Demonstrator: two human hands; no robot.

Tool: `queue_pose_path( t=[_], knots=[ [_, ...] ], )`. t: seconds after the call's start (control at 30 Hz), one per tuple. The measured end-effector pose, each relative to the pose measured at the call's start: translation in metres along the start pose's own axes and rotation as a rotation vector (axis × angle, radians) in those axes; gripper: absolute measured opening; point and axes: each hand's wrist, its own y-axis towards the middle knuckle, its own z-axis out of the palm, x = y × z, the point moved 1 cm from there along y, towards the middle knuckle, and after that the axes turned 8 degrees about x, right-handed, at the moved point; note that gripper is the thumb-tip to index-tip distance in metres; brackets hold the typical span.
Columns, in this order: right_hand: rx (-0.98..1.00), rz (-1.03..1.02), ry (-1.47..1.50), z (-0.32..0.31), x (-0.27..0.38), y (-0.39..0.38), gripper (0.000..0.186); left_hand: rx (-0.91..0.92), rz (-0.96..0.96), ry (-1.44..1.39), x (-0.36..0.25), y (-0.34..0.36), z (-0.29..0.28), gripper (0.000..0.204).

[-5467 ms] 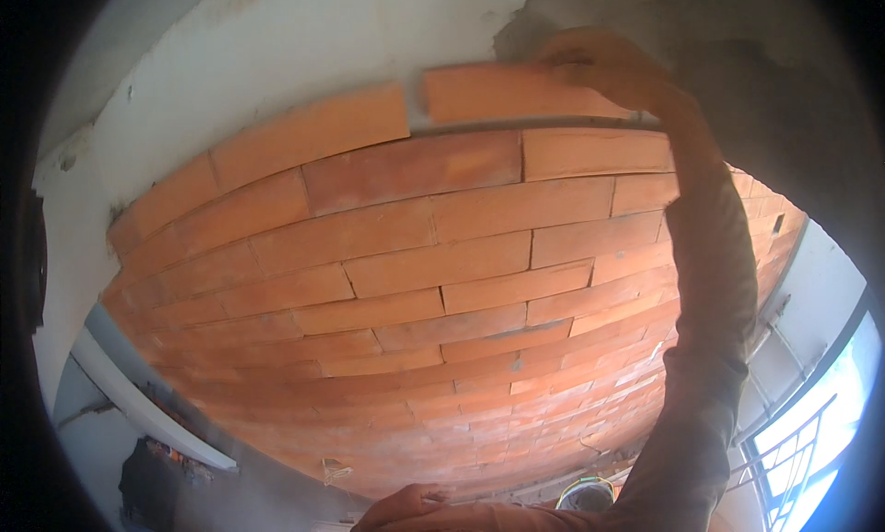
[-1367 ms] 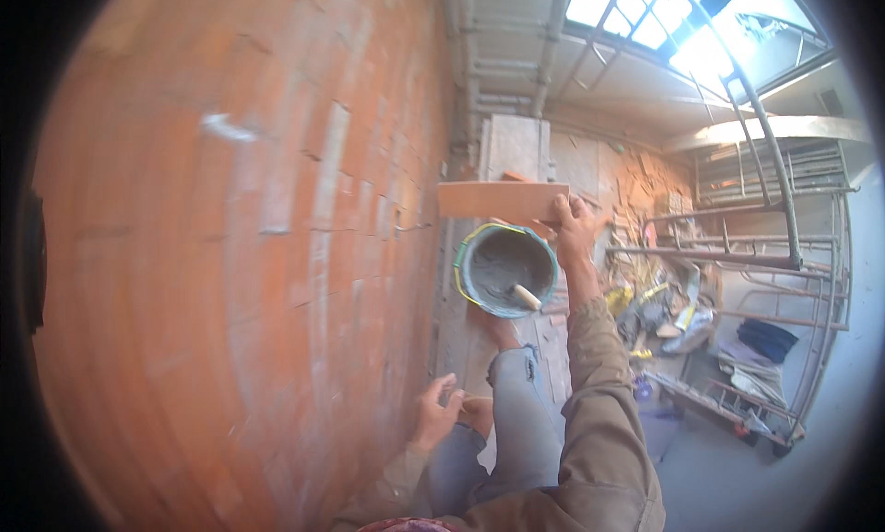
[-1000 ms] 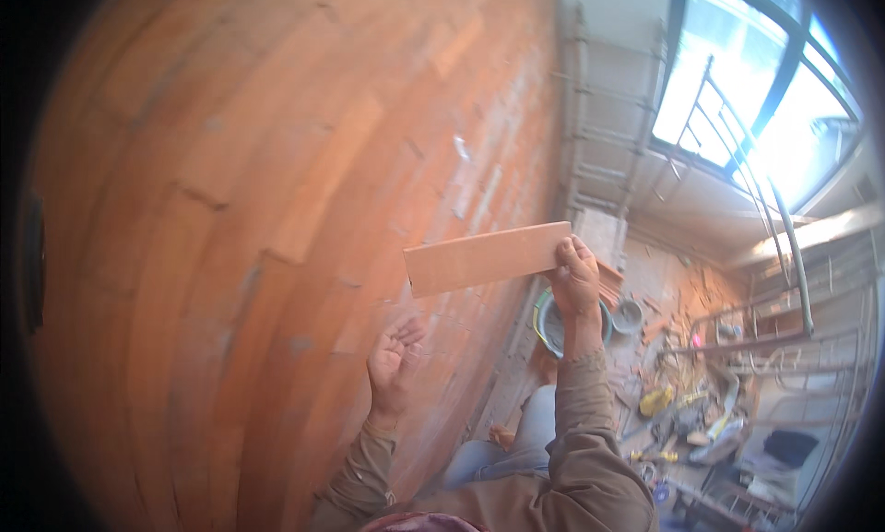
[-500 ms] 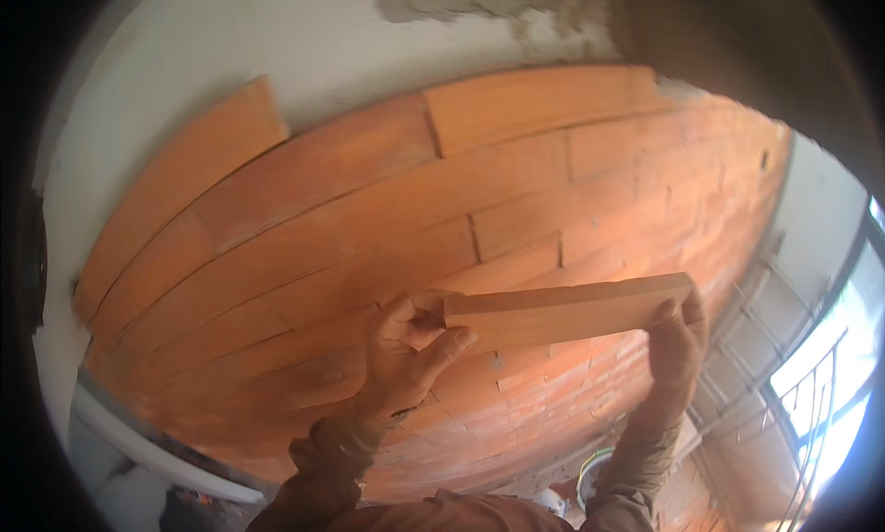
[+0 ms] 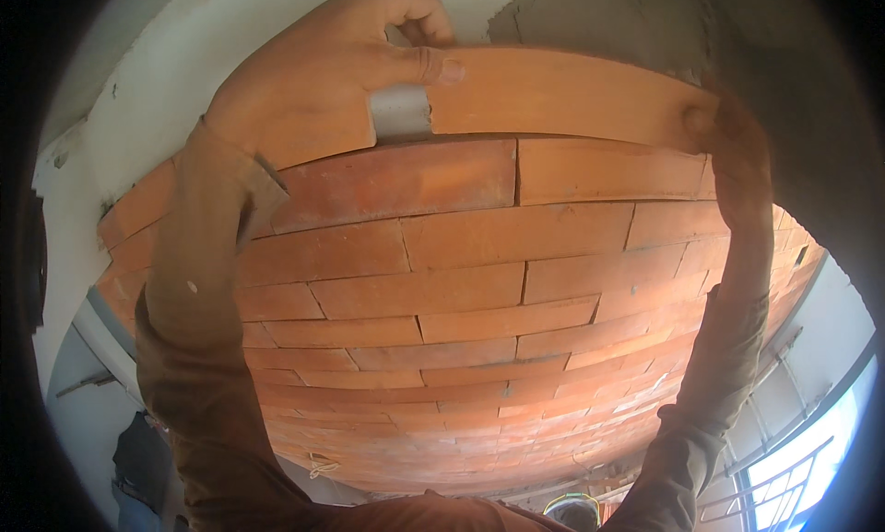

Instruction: The person applies cement to the back of rectangular terracotta tiles using a trowel and places them onto a curved wall surface. They repeatedly pick up tiles, apply adhesive, and press the tiles into place to form a continuous pattern.

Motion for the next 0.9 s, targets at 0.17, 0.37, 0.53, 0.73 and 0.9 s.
queue_pose_path(
  t=[0.17,0.37,0.53,0.73,0.9],
  knots=[
    [0.141,0.123,-0.044,0.01,-0.016,0.016,0.044,0.046,-0.259,0.15,0.02,0.006,-0.004,0.03],
    [0.193,0.264,-0.059,0.031,0.0,0.021,0.047,0.044,-0.275,0.194,0.024,-0.009,-0.007,0.034],
    [0.197,0.239,-0.042,0.023,-0.015,0.025,0.042,-0.004,-0.23,0.206,0.009,-0.023,-0.002,0.035],
    [0.243,0.285,0.065,0.044,0.009,0.024,0.049,-0.152,-0.193,0.083,0.011,-0.045,-0.002,0.044],
    [0.26,0.264,0.062,0.045,0.004,0.026,0.05,-0.05,-0.26,0.221,0.009,-0.043,-0.009,0.048]
  ],
)
